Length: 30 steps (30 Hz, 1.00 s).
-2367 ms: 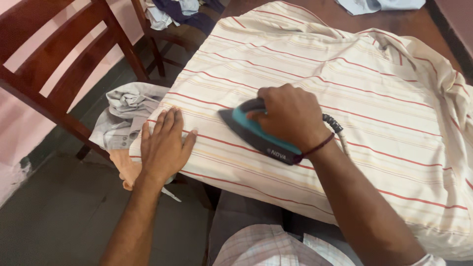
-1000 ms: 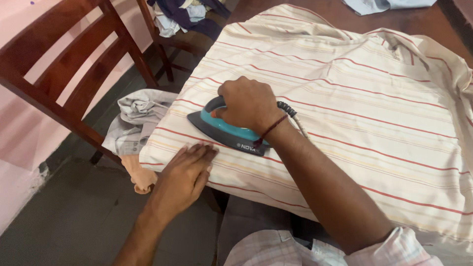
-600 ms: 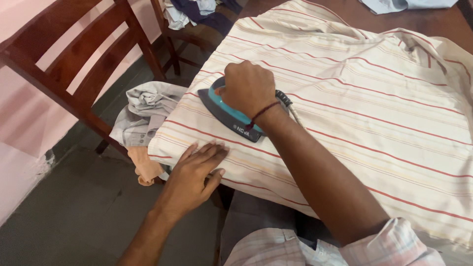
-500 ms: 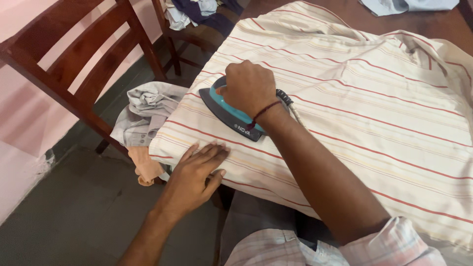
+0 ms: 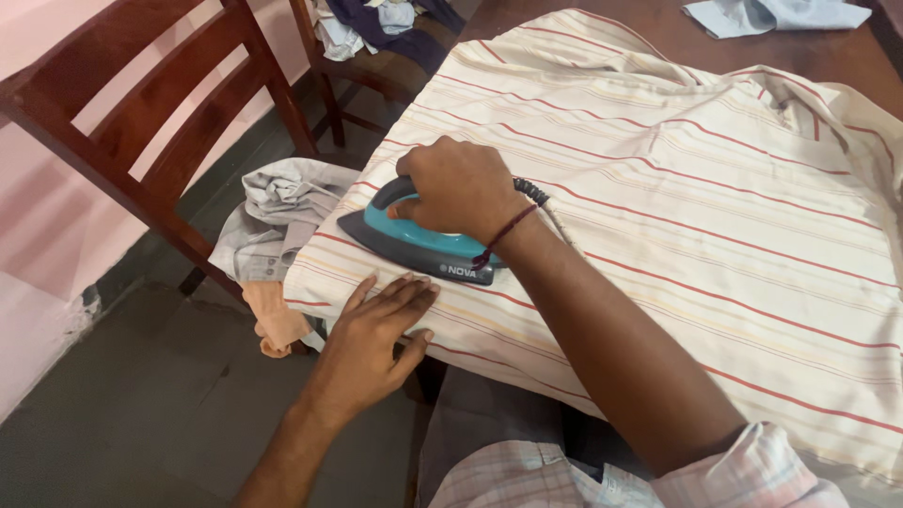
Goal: The person irons a striped shirt laid out on a wooden table. They smooth the fabric with one hand while moving a steam iron with the other across the body and sleeve of the shirt.
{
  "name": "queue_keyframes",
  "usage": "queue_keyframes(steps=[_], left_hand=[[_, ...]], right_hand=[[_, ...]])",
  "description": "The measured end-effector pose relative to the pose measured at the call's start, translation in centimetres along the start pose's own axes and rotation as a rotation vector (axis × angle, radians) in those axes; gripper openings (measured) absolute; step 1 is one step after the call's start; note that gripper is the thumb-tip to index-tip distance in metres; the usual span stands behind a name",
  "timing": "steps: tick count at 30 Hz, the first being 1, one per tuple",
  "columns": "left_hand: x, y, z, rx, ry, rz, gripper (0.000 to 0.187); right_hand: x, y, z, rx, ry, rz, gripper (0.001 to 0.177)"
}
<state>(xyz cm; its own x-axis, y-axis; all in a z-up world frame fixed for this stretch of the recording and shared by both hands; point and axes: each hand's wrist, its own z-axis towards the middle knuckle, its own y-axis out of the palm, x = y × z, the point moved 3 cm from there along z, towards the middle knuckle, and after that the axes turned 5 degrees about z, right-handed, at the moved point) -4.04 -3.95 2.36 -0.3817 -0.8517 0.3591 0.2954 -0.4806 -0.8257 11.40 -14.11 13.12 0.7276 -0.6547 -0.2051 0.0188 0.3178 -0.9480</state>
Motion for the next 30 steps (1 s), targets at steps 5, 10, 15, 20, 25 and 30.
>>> queue_keyframes(steps=[5,10,15,20,25,30], left_hand=[[0.1,-0.2,-0.1,-0.007,0.01,0.012,0.044],[0.0,-0.5,-0.2,-0.026,0.007,-0.023,0.043],[0.0,-0.5,-0.2,-0.029,0.01,-0.003,0.044],[0.3,-0.5,-0.2,-0.011,-0.016,0.004,0.047],[0.8,-1.7,0.9,-0.015,0.003,0.015,0.041],[-1.0,-2.7,3.6,-0.106,-0.27,0.006,0.032]], right_hand=[[1.2,0.8,1.2,0.104,0.094,-0.009,0.042],[2.9,0.7,1.5,0.166,0.093,-0.016,0.042],[3.0,-0.7,-0.1,-0.009,-0.045,0.019,0.038],[3.3,-2.1,-3.1,-0.056,-0.01,0.013,0.04],[4.8,-2.1,-2.9,0.014,0.133,-0.027,0.043],[5.9,-1.2,-1.7,0.089,0.187,-0.038,0.043]])
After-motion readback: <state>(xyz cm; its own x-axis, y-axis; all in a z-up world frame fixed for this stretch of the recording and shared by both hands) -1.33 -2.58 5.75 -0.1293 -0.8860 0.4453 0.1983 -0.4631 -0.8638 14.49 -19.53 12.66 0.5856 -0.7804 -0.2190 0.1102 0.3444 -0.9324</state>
